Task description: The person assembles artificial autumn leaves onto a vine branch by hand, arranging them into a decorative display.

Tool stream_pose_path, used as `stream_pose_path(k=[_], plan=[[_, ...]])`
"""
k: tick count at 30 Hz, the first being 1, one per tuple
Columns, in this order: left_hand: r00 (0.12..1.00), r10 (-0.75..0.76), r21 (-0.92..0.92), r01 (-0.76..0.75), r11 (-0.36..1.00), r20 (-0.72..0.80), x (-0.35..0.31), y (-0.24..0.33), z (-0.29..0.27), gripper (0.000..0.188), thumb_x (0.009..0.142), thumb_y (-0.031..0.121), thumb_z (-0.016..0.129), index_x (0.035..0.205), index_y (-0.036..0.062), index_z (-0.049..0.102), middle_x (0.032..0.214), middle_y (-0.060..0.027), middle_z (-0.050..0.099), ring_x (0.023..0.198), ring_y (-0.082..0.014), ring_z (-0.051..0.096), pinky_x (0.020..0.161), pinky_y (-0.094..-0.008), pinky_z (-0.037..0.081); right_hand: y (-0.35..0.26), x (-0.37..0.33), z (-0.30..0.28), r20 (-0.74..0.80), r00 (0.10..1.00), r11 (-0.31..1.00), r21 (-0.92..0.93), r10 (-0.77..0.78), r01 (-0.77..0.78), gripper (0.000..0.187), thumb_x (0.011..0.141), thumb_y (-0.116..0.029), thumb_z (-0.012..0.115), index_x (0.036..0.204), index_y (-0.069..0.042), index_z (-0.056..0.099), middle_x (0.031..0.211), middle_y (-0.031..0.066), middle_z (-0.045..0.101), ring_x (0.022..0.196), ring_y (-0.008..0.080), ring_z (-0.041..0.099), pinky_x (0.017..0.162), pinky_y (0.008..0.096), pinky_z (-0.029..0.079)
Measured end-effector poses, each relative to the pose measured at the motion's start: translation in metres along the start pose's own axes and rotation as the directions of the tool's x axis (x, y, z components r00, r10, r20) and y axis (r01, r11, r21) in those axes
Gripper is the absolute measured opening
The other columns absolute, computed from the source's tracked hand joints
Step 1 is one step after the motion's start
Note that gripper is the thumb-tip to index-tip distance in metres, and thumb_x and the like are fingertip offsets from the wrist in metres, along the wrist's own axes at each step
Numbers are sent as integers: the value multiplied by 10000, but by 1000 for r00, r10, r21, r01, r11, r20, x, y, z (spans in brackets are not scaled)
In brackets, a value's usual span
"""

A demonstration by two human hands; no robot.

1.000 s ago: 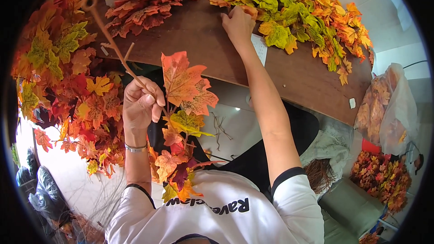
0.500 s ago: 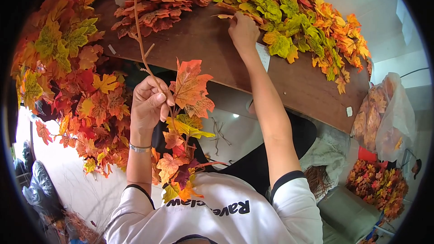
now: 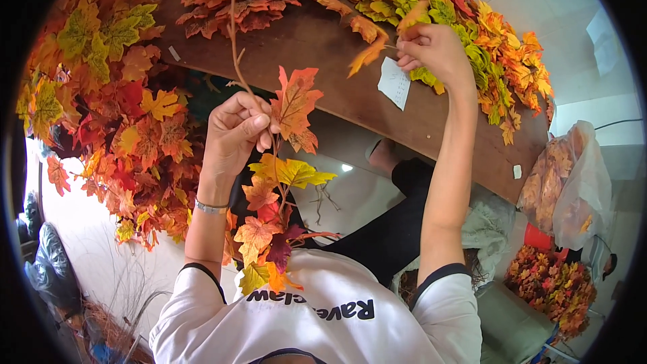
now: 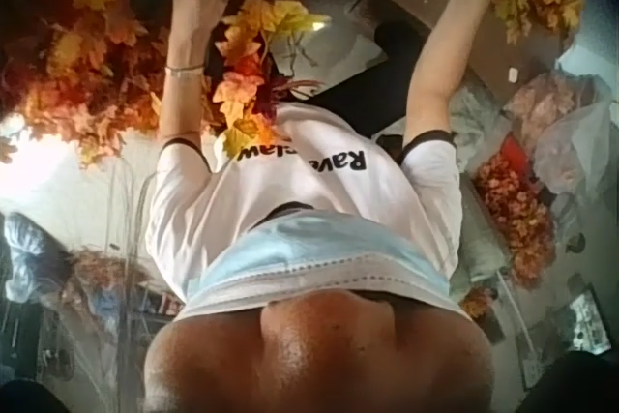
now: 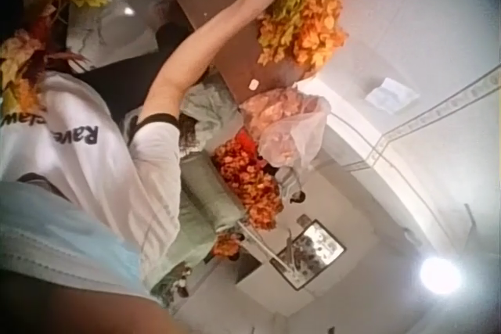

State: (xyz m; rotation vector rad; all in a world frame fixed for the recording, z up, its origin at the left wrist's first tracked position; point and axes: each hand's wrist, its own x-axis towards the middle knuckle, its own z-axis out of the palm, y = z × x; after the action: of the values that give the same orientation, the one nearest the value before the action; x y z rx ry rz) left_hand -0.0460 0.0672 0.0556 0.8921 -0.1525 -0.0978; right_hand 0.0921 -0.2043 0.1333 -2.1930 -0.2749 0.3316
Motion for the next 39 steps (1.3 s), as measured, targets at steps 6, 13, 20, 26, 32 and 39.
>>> stream_pose_path(k=[6, 13, 20, 26, 32, 39], plan=[[1000, 27, 114, -28, 993, 11, 6, -2, 19, 52, 805, 24, 572, 801, 15, 521, 715, -82, 615, 547, -75, 553, 493, -177, 444, 0, -44, 85, -121, 986, 327, 933, -111, 151, 146, 757, -61, 610, 900, -39, 586, 904, 80, 604, 857, 167, 583, 754, 298, 483], [997, 69, 101, -71, 992, 24, 2, -7, 32, 85, 797, 25, 587, 802, 3, 504, 712, -87, 599, 560, -85, 552, 496, -179, 446, -13, -66, 150, 21, 990, 226, 974, -137, 11, 108, 810, -121, 575, 874, -35, 573, 744, 50, 570, 700, 150, 560, 664, 252, 459], [999, 28, 56, -29, 998, 25, 1, -8, 35, 88, 800, 21, 581, 812, -2, 497, 714, -88, 591, 569, -93, 557, 502, -181, 448, -35, -82, 154, 175, 983, -71, 981, -55, -178, 214, 848, -246, 530, 805, -37, 525, 598, 36, 474, 525, 161, 511, 492, 259, 421], [999, 29, 69, -30, 997, 20, 0, -9, 36, 96, 796, 26, 588, 810, 0, 497, 723, -91, 594, 570, -94, 560, 492, -177, 438, -32, -83, 155, 169, 984, -41, 984, -52, -171, 236, 849, -265, 528, 767, -44, 503, 589, 35, 464, 525, 159, 507, 501, 256, 422], [999, 39, 74, -41, 996, 26, 0, -11, 32, 101, 797, 32, 589, 812, 5, 494, 724, -89, 599, 570, -89, 560, 482, -170, 430, -32, -83, 156, 186, 981, -62, 980, -50, -189, 238, 849, -268, 526, 785, -40, 508, 587, 32, 460, 519, 157, 505, 505, 259, 423], [999, 31, 83, -32, 996, 24, 0, -13, 32, 104, 797, 37, 591, 814, 9, 493, 723, -84, 601, 559, -83, 555, 469, -166, 426, -24, -82, 161, 144, 986, -34, 989, -86, -147, 205, 852, -241, 524, 824, -38, 524, 607, 34, 473, 529, 158, 513, 516, 265, 439]])
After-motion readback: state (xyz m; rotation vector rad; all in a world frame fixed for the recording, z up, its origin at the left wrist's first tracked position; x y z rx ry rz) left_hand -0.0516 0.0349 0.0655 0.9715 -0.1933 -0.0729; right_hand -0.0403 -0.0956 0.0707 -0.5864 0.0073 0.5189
